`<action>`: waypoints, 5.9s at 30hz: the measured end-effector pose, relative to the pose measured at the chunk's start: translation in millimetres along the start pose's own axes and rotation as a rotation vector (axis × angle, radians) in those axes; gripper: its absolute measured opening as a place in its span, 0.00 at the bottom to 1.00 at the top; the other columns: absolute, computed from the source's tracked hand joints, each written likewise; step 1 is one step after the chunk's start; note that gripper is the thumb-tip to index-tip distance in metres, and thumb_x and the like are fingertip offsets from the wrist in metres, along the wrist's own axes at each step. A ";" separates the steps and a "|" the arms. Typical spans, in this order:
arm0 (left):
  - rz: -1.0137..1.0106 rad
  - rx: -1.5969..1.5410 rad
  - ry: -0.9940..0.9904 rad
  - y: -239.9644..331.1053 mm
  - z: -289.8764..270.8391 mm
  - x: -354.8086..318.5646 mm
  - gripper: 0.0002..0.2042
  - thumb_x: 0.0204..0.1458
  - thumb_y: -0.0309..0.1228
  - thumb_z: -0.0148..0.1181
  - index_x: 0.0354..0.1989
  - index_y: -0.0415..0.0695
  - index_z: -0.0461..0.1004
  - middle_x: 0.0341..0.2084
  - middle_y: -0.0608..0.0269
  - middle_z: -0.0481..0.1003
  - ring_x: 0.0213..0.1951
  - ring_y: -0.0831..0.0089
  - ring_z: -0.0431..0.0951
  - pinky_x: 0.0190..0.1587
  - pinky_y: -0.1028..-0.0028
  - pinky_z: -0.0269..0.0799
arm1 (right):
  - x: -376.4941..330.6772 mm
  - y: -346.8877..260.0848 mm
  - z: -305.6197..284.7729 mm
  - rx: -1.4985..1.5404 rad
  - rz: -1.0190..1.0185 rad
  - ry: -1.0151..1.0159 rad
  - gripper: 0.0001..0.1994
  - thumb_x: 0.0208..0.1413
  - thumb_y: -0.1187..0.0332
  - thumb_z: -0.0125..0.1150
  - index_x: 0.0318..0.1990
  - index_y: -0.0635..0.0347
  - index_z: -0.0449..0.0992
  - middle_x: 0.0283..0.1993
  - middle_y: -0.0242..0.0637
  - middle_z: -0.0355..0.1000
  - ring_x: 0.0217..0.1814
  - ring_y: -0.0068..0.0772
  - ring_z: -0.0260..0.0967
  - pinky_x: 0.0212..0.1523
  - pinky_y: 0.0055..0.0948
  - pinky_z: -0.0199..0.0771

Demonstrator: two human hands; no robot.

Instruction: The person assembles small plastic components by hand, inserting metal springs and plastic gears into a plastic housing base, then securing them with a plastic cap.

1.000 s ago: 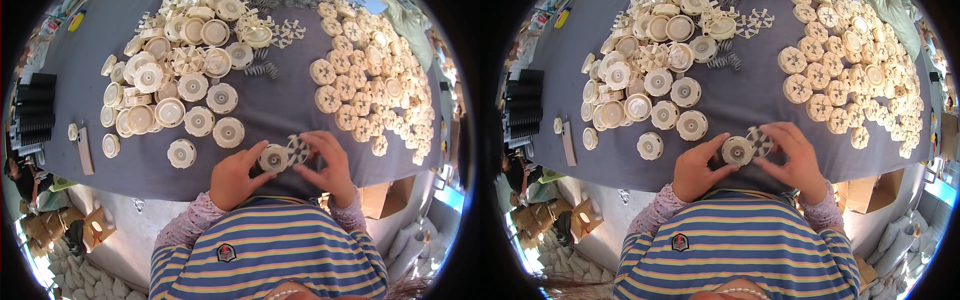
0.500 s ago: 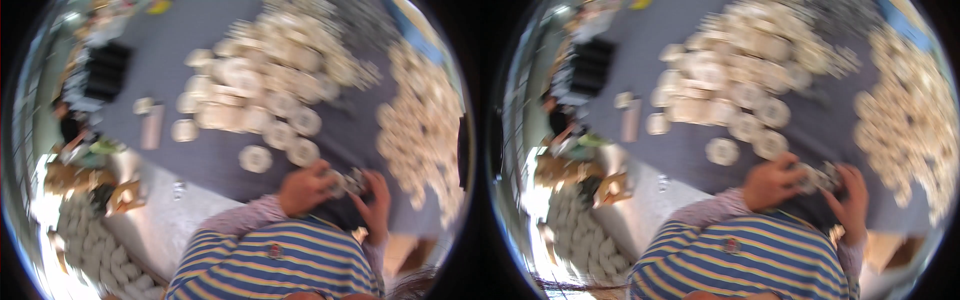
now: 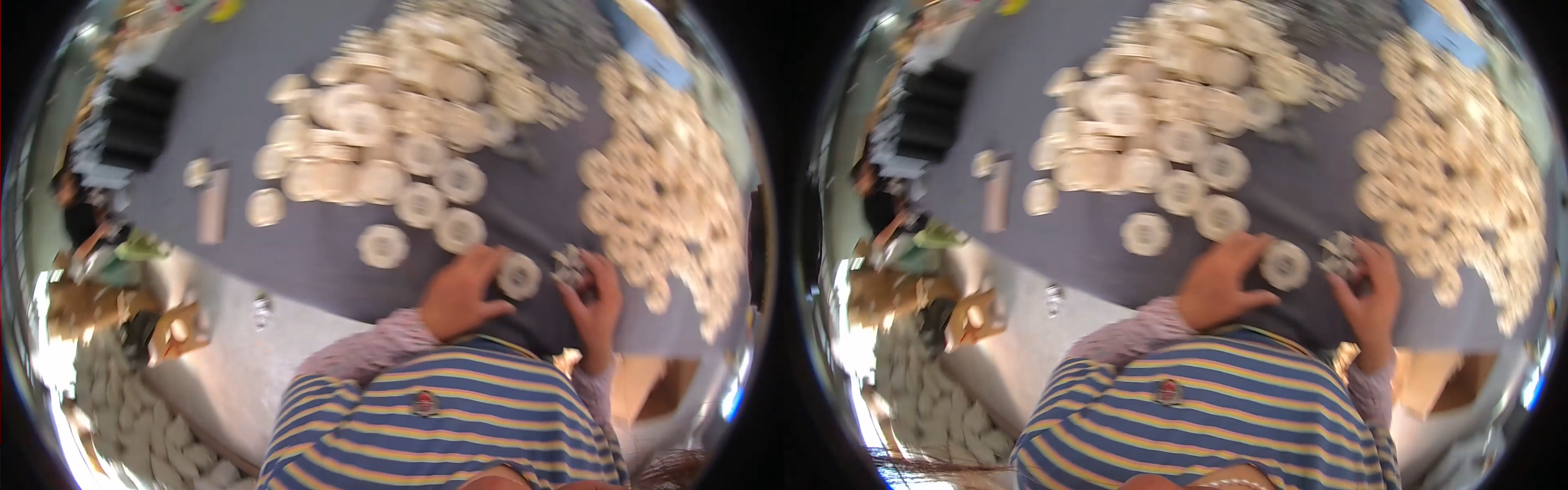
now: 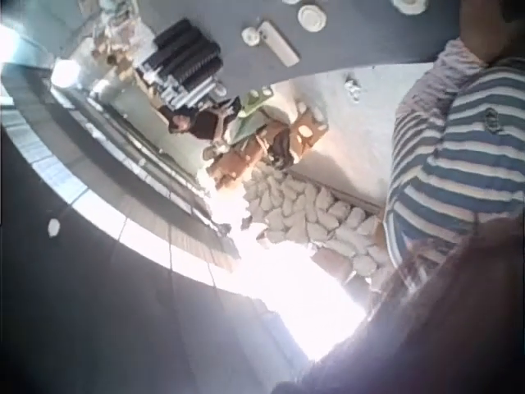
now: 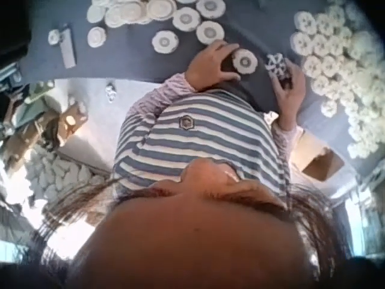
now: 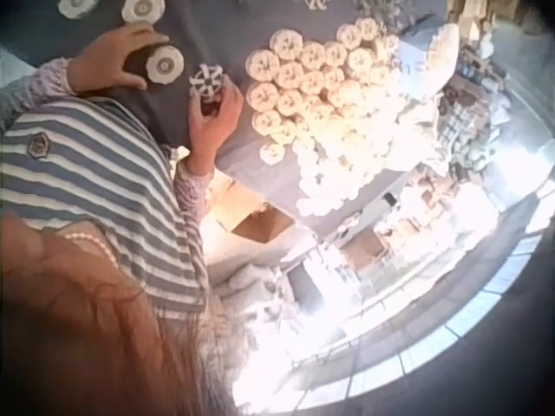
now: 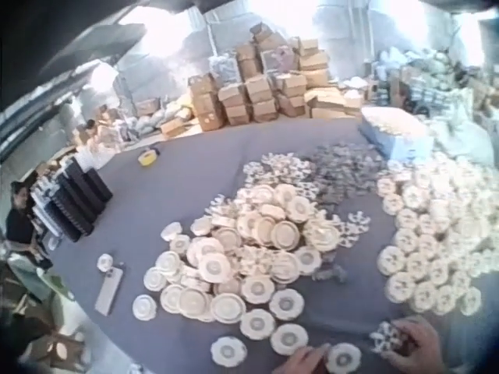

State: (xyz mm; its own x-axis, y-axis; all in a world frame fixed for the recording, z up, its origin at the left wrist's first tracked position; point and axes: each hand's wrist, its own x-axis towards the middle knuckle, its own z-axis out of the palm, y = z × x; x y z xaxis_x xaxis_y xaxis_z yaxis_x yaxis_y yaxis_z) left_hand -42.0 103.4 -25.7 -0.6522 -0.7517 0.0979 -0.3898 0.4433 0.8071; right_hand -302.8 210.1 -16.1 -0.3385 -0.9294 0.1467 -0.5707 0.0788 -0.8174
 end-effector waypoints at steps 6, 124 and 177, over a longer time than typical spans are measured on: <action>-0.231 -0.318 -0.128 1.7 -13.0 1.6 0.31 0.59 0.41 0.73 0.68 0.38 0.72 0.28 0.64 0.79 0.24 0.79 0.74 0.30 0.76 0.70 | -9.8 -41.0 3.3 -0.054 -0.083 -0.177 0.31 0.47 0.73 0.81 0.62 0.61 0.78 0.60 0.39 0.74 0.40 0.28 0.74 0.38 0.26 0.78; -0.410 -1.195 -0.181 11.5 -14.1 19.2 0.11 0.69 0.35 0.63 0.50 0.39 0.80 0.29 0.67 0.80 0.25 0.83 0.77 0.25 0.80 0.70 | 40.8 -45.7 33.0 0.340 -0.281 -0.243 0.15 0.53 0.76 0.78 0.48 0.63 0.83 0.39 0.39 0.81 0.35 0.27 0.80 0.33 0.25 0.80; -0.528 -1.230 -0.141 7.9 -6.6 16.8 0.16 0.67 0.41 0.65 0.44 0.38 0.82 0.30 0.64 0.81 0.25 0.83 0.77 0.24 0.82 0.70 | 30.8 -45.6 48.2 0.182 -0.473 -0.152 0.08 0.57 0.76 0.73 0.39 0.63 0.77 0.37 0.42 0.75 0.33 0.40 0.75 0.33 0.34 0.78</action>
State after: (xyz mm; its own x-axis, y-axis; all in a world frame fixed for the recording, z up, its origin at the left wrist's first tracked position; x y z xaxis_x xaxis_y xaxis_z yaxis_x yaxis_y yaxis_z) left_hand -51.7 91.1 -13.9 -0.6960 -0.6064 -0.3845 0.1706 -0.6598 0.7318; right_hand -251.2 160.6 -1.2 0.0441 -0.8910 0.4519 -0.4909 -0.4133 -0.7670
